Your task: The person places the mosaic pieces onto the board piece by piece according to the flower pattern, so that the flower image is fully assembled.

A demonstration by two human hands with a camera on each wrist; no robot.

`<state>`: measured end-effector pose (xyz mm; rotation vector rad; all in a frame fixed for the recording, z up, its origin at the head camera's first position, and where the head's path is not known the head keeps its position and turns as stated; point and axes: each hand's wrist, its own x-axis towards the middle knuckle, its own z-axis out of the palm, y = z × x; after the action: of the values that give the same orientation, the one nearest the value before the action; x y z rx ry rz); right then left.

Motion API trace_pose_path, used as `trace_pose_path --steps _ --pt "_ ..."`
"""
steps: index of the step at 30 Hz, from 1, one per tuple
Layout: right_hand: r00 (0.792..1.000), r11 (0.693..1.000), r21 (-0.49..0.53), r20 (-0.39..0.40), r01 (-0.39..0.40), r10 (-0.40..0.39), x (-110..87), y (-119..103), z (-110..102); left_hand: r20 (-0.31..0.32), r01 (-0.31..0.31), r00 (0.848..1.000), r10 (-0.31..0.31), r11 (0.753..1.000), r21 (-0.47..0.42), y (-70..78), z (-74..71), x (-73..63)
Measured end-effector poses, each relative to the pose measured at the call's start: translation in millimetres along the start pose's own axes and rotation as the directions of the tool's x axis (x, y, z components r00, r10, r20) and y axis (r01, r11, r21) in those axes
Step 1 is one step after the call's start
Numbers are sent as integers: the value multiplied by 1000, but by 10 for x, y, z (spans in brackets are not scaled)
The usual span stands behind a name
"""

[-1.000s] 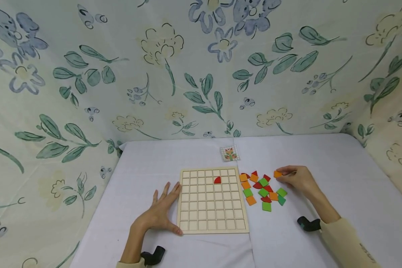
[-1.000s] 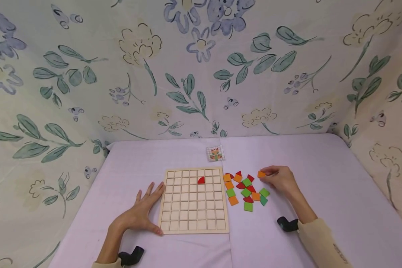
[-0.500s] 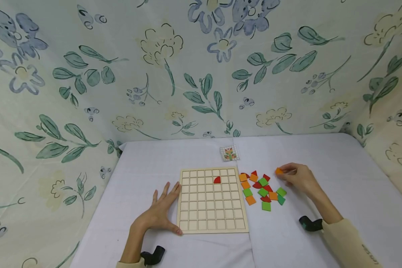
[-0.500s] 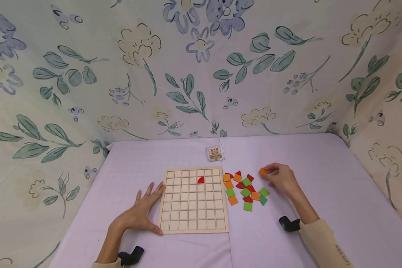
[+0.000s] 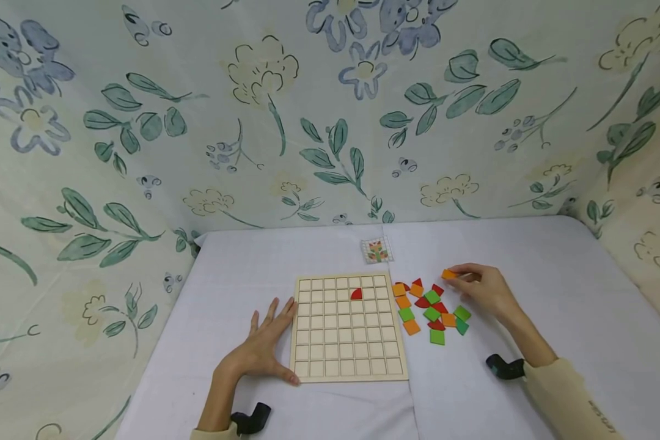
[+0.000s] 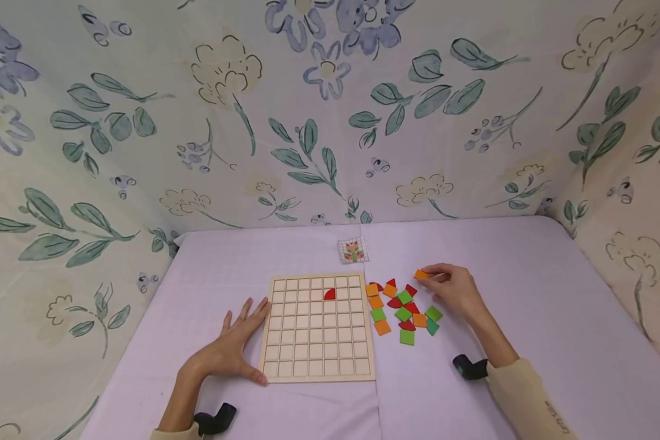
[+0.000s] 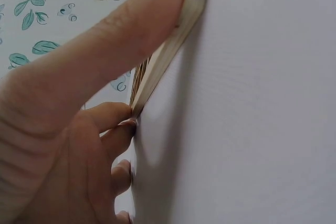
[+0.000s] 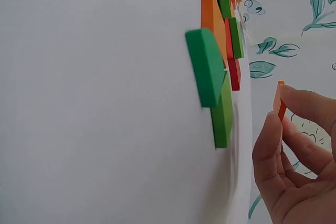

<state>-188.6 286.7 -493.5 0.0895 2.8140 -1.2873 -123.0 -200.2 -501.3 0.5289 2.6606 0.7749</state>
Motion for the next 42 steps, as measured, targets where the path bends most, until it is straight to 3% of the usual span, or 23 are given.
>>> trace_pose_path --steps 15,28,34,42 --pt "997 997 40 -29 69 -68 -32 -348 242 0 -1 1000 1 1000 -2 4 -7 -4" --pt "973 982 107 158 155 -170 -15 -813 702 -1 -11 1000 11 1000 -8 -7 -1 0" --pt "954 980 118 236 158 -182 -43 -939 941 -4 -8 1000 8 1000 -7 -1 0 7" --pt "935 982 74 303 173 -187 -51 -1015 1100 2 -1 1000 1 1000 -12 1 -8 0"
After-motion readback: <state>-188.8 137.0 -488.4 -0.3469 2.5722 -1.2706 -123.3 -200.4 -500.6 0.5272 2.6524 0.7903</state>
